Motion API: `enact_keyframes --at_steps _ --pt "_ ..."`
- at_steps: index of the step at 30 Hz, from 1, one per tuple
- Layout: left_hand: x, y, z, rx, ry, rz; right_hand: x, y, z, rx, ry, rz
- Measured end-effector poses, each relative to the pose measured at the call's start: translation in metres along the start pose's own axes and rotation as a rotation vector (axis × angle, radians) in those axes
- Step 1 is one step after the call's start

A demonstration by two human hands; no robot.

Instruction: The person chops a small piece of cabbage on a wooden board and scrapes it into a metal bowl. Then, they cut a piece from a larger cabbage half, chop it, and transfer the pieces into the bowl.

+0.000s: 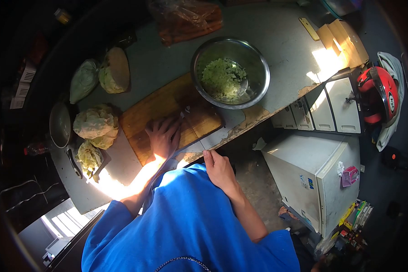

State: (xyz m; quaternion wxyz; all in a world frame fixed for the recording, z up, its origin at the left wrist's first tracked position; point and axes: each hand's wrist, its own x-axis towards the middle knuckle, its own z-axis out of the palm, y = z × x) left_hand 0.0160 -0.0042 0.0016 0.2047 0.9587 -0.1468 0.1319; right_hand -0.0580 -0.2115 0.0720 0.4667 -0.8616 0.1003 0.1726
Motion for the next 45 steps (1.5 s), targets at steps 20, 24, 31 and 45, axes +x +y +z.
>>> enact_keyframes --at_steps 20,24,31,45 --pt "-0.010 -0.006 0.005 -0.066 0.003 -0.040 0.008 0.005 0.016 -0.043 0.005 0.015" --pt "-0.008 0.000 0.001 0.031 -0.026 -0.018 0.010 0.003 0.016 -0.159 0.021 0.014" --pt "-0.015 -0.002 -0.005 0.049 -0.053 0.031 0.030 0.005 0.001 0.272 -0.259 0.373" --pt "-0.020 0.006 -0.009 0.125 -0.148 -0.039 -0.003 0.006 0.018 -0.060 0.015 -0.039"
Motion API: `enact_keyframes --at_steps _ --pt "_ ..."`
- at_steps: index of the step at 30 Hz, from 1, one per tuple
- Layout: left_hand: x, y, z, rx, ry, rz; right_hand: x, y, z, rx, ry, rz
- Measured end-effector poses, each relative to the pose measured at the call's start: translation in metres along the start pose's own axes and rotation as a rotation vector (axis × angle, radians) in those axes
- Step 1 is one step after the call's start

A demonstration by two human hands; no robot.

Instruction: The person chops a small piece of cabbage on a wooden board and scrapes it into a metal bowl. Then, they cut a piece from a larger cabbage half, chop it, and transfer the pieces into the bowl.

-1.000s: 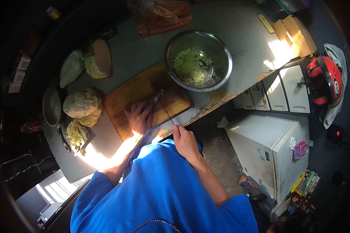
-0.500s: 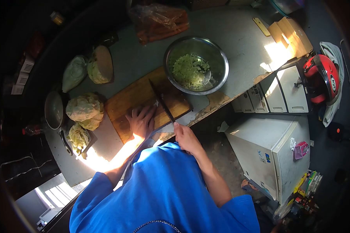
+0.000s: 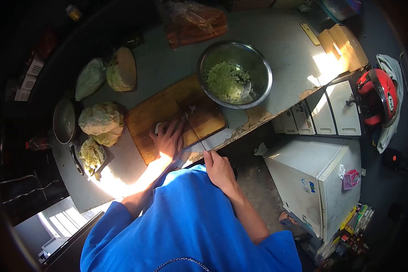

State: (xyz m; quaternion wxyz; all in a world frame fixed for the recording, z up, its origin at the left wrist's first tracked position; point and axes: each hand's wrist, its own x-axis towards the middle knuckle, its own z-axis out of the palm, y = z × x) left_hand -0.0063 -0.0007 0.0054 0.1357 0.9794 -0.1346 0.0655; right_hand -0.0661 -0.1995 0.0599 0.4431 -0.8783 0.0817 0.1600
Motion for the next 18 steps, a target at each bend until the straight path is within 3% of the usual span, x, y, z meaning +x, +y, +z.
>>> enact_keyframes --at_steps 8,13,18 --pt "0.001 -0.001 0.003 -0.015 0.019 0.007 0.001 -0.004 -0.003 -0.035 -0.018 0.024" --pt "-0.002 -0.003 0.004 -0.016 0.009 0.012 0.004 -0.012 0.001 -0.230 -0.020 0.054" --pt "-0.010 -0.005 0.007 0.001 -0.004 0.026 0.027 -0.008 0.007 -0.173 0.031 -0.021"
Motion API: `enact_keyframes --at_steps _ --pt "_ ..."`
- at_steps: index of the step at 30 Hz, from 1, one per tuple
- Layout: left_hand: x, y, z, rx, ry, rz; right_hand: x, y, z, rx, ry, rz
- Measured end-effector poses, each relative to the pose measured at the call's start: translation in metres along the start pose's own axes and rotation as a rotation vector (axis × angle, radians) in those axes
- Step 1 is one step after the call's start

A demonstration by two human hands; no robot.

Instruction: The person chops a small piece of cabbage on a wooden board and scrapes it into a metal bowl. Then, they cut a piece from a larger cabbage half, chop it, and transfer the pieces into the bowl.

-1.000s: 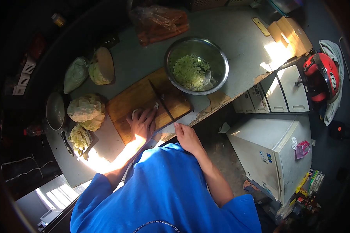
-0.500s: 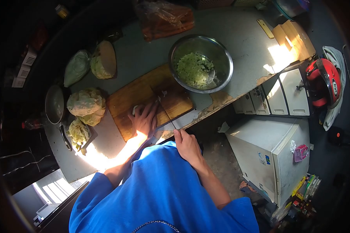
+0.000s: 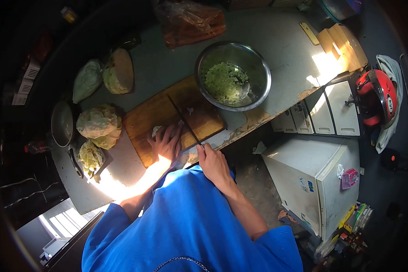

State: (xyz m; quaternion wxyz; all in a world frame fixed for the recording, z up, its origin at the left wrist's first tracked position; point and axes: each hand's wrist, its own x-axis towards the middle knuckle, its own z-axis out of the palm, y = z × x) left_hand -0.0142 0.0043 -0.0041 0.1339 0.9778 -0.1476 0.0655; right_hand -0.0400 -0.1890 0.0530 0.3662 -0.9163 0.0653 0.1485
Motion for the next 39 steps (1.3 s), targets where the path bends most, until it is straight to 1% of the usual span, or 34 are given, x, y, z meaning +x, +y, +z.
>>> enact_keyframes --at_steps 2,4,9,12,17,21,26,30,33,35,39 --pt "-0.003 -0.001 0.004 0.018 0.040 -0.002 0.001 0.000 0.001 0.033 -0.001 -0.021" --pt "0.000 0.000 -0.002 0.020 0.028 -0.005 -0.002 0.002 -0.005 0.091 -0.010 0.002" --pt "0.004 0.004 -0.007 0.022 -0.012 -0.008 -0.015 0.007 -0.008 0.071 -0.006 -0.039" --pt "0.003 0.004 -0.001 0.006 0.021 -0.024 -0.017 0.009 -0.007 0.077 -0.031 -0.037" --pt "0.004 0.003 0.000 0.017 0.027 -0.021 -0.016 0.011 -0.005 0.016 -0.063 -0.021" --pt "0.002 0.002 0.000 0.011 0.030 -0.001 -0.016 0.006 0.001 -0.052 -0.049 -0.006" --pt "-0.001 0.000 -0.002 0.029 0.027 0.018 -0.001 -0.006 0.002 -0.096 -0.010 -0.050" --pt "-0.007 0.003 -0.008 0.032 0.043 0.009 0.005 -0.006 0.006 -0.054 0.028 -0.089" --pt "-0.007 0.006 -0.010 -0.005 0.080 0.021 0.000 -0.003 -0.004 0.045 0.035 -0.032" --pt "-0.001 0.011 -0.017 0.025 0.039 0.000 -0.010 -0.005 -0.008 0.028 0.006 -0.042" --pt "-0.001 0.008 -0.001 0.020 0.013 -0.023 -0.018 0.001 -0.003 0.020 -0.028 -0.041"
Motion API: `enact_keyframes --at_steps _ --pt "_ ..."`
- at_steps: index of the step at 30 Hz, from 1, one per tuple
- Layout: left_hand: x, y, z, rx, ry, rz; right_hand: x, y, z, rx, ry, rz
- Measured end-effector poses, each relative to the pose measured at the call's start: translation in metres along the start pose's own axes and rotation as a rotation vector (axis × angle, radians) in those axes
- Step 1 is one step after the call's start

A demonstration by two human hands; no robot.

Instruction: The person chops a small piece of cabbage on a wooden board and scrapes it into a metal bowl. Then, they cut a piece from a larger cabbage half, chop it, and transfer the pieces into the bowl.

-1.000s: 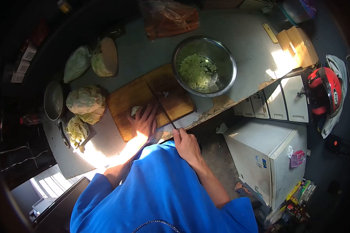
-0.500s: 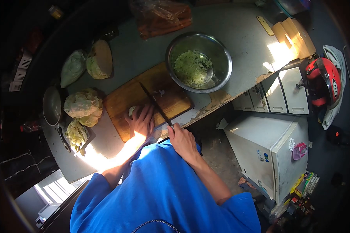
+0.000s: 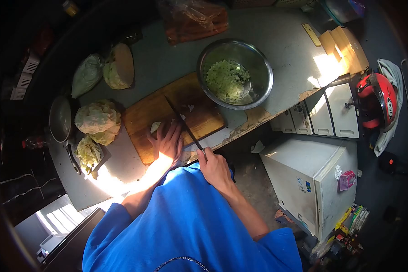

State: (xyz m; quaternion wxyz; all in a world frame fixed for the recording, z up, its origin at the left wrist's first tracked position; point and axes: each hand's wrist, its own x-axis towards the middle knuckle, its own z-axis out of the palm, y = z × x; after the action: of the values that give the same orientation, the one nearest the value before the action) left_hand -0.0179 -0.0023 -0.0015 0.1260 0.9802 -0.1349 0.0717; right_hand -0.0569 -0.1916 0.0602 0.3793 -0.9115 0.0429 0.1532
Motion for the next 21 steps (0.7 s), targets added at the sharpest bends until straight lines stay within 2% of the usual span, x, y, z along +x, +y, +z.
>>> enact_keyframes --at_steps 10,15,19,21 --pt "0.002 -0.001 0.003 0.002 0.043 0.021 0.002 -0.003 0.005 -0.093 -0.025 0.052" --pt "-0.001 0.000 -0.006 0.010 0.047 0.043 0.020 -0.017 0.004 -0.184 0.011 -0.009" --pt "-0.007 0.000 -0.009 -0.044 0.073 0.004 0.030 -0.011 0.006 -0.122 0.060 -0.069" --pt "-0.008 -0.001 -0.010 -0.033 0.059 -0.003 0.025 -0.012 -0.003 -0.014 0.078 -0.028"
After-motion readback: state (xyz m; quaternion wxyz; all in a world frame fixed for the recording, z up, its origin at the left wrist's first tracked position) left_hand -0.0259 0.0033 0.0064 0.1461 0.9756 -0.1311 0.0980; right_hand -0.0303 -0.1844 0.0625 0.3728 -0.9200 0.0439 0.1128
